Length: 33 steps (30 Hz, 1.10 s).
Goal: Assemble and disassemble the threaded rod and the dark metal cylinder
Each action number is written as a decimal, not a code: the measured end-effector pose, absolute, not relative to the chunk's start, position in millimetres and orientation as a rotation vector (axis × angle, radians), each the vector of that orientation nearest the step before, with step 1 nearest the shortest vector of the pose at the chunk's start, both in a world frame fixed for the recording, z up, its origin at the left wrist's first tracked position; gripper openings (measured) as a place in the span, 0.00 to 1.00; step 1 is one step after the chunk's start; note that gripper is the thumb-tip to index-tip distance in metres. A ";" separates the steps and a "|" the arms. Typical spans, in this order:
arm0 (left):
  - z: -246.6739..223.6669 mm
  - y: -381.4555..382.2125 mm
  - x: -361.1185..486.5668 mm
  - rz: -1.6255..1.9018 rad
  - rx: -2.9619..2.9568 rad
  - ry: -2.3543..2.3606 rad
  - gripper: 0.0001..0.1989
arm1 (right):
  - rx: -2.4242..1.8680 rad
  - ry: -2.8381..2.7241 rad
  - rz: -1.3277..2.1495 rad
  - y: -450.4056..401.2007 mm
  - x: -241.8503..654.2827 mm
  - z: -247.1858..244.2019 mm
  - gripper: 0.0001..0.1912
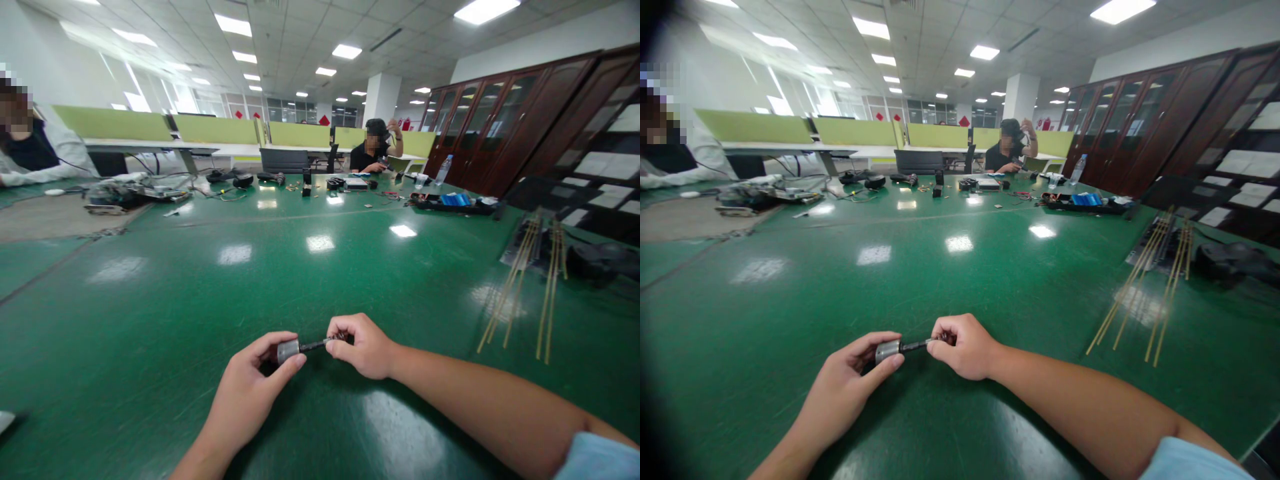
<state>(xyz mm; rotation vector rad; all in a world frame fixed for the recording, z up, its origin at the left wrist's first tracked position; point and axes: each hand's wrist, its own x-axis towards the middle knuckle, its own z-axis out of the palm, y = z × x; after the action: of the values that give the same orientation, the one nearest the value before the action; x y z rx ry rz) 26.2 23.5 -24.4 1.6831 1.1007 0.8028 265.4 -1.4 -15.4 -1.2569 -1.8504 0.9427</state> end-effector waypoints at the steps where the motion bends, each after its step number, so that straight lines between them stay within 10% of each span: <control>1: -24.0 23.4 26.3 0.804 1.680 1.099 0.19 | -1.254 -1.846 0.944 -1.2 265.6 -15.6 0.09; 33: -27.7 31.9 19.5 1.206 1.123 1.026 0.17 | -1.146 -1.519 1.233 7.0 268.2 -26.2 0.17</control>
<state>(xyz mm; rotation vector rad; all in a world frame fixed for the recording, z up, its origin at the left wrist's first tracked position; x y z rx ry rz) 19.5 31.9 -27.7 1.1226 1.0260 1.2064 268.2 7.0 -26.2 -1.1459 -1.5190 1.2327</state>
